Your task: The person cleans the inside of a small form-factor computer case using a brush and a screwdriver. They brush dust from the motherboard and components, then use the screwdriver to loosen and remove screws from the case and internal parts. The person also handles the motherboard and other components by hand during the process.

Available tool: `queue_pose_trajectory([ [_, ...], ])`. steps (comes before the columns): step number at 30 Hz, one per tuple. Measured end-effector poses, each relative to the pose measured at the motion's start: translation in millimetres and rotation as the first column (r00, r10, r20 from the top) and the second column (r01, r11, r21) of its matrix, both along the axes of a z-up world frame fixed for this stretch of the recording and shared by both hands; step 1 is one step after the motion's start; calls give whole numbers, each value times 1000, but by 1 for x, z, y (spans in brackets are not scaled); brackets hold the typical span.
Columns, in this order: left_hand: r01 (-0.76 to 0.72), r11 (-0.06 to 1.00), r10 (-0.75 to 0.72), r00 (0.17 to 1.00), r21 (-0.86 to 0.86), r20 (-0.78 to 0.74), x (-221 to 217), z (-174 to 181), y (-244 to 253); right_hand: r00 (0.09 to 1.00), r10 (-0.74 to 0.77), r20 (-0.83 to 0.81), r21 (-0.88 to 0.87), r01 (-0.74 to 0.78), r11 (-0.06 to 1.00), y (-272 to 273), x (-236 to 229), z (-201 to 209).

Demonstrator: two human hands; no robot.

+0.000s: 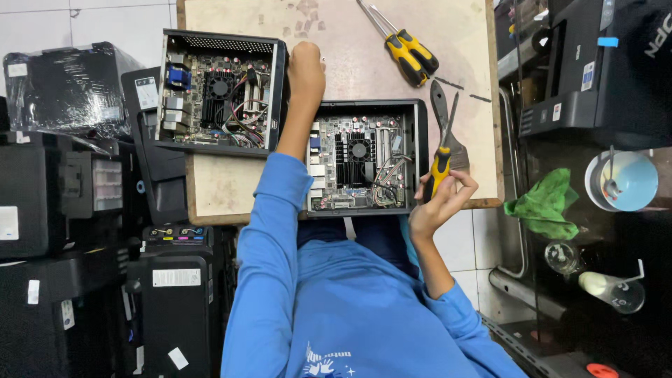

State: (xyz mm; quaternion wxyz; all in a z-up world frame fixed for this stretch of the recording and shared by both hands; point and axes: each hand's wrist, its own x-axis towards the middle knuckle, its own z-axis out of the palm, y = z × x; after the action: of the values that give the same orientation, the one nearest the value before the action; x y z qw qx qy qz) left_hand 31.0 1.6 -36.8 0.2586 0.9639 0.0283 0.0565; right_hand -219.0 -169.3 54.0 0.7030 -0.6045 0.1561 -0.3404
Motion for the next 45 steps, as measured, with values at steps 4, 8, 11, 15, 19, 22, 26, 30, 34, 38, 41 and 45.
queue_pose_trajectory([
  [4,17,992,-25,998,124,61,14,-19,0,1000,11,19,16,-12,1000,-2,1,-5],
  [8,3,990,-10,999,139,46,11,-15,-1,1000,-5,-11,20,6,1000,-3,-1,-7],
  [11,16,979,-27,998,202,52,6,-6,0,1000,5,2,22,-5,1000,-2,-1,-7],
  [15,113,963,-22,938,-246,345,-29,49,-5,1000,10,-4,26,-10,1000,-1,-1,-2],
  [19,326,600,14,909,-731,417,-89,103,-25,1000,-9,-13,6,10,1000,-1,-2,-5],
  [22,296,455,-99,954,-840,282,-117,113,-37,1000,1,-2,-36,-1,999,0,-3,-3],
  [26,462,459,-321,883,-759,343,-126,83,-48,991,-101,93,-58,106,993,-7,1,-27],
  [30,620,627,-543,782,-472,306,-129,44,-59,991,-117,68,-103,124,987,-11,2,-37],
  [34,581,642,-547,804,-500,233,-125,22,-61,991,-116,66,-108,122,987,-11,1,-41],
  [38,597,606,-585,782,-526,214,-127,33,-58,992,-120,23,-187,122,975,-10,0,-36],
  [41,605,579,-610,766,-546,203,-124,41,-57,991,-136,12,-244,135,960,-9,1,-33],
  [45,589,590,-526,799,-552,291,-134,49,-58,992,-128,-5,-255,123,959,-7,0,-32],
])
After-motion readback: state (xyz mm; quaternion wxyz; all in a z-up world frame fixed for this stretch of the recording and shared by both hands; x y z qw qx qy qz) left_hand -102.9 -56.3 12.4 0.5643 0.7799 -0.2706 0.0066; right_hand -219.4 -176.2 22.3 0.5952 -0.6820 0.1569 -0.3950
